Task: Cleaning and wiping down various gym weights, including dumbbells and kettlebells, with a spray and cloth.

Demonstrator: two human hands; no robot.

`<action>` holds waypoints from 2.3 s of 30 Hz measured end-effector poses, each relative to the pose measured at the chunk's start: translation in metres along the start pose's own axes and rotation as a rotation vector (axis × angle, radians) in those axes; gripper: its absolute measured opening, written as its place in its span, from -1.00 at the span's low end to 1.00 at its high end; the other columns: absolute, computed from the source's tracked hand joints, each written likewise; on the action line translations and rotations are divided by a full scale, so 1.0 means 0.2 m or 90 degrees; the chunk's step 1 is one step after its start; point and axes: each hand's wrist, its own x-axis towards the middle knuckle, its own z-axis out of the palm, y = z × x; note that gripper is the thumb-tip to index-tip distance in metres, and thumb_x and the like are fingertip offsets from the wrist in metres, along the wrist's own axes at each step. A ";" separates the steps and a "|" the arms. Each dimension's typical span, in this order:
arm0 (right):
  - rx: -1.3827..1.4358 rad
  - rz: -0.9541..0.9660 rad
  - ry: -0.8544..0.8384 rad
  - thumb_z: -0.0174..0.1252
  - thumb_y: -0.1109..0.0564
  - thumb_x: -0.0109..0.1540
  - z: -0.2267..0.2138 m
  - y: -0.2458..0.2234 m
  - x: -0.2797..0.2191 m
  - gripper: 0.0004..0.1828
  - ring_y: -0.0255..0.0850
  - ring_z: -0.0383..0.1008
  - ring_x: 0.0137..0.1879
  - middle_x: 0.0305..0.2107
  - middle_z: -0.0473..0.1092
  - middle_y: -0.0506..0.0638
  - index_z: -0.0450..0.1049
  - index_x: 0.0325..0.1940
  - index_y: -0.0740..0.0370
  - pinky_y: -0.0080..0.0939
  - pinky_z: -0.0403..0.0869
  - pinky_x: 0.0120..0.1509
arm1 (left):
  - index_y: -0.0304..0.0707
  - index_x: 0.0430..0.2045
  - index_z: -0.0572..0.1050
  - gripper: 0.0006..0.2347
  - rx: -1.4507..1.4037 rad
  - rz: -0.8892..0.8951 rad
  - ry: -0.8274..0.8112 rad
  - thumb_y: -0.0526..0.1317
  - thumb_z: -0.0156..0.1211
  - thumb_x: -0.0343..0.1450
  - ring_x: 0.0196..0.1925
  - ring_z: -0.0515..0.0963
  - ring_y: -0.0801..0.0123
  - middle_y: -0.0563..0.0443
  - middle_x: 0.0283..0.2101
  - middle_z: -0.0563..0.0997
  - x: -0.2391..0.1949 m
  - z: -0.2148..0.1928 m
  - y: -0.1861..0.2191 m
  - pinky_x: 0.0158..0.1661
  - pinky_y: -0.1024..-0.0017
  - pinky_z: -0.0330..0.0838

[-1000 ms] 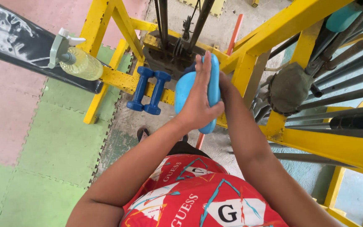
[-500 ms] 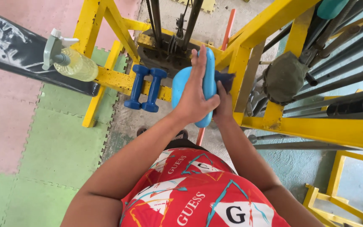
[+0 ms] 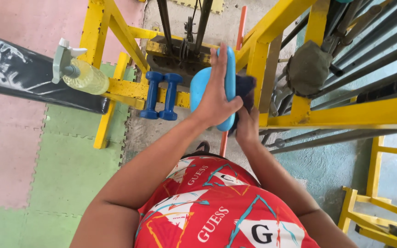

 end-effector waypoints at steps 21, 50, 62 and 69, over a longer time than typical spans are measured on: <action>0.125 0.204 -0.061 0.08 0.08 0.29 -0.07 0.17 0.57 -0.52 -0.07 0.55 0.13 0.04 0.49 0.06 0.38 0.30 0.21 -0.06 0.52 0.25 | -0.09 0.57 -0.32 0.00 -0.078 0.019 -0.115 -0.50 0.23 0.26 0.70 -0.43 0.01 -0.25 0.65 -0.22 0.00 -0.07 -0.07 0.57 0.19 -0.23; 0.083 0.242 -0.060 0.01 0.02 0.33 -0.07 0.20 0.54 -0.51 -0.05 0.55 0.12 0.05 0.48 0.11 0.36 0.31 0.27 -0.03 0.53 0.23 | -0.20 0.57 -0.26 -0.04 -0.049 0.024 -0.023 -0.46 0.23 0.25 0.72 -0.37 0.00 -0.19 0.66 -0.15 -0.04 -0.02 -0.02 0.60 0.20 -0.23; 0.108 0.046 0.128 -0.02 -0.02 0.42 0.04 0.26 -0.18 -0.54 -0.23 0.47 0.07 0.02 0.44 0.00 0.23 0.35 0.21 -0.17 0.48 0.06 | -0.16 0.56 -0.23 -0.06 0.004 0.015 0.021 -0.42 0.24 0.27 0.71 -0.27 -0.06 -0.25 0.64 -0.08 -0.06 0.00 -0.01 0.59 0.18 -0.11; -0.293 -0.251 0.063 0.02 -0.04 0.49 0.00 0.19 -0.39 -0.45 -0.15 0.40 0.17 0.01 0.42 0.11 0.24 0.36 0.49 -0.11 0.36 0.24 | -0.18 0.55 -0.30 -0.06 0.031 0.015 0.133 -0.40 0.25 0.31 0.70 -0.40 -0.21 -0.32 0.63 -0.23 -0.10 0.11 0.02 0.58 0.06 -0.13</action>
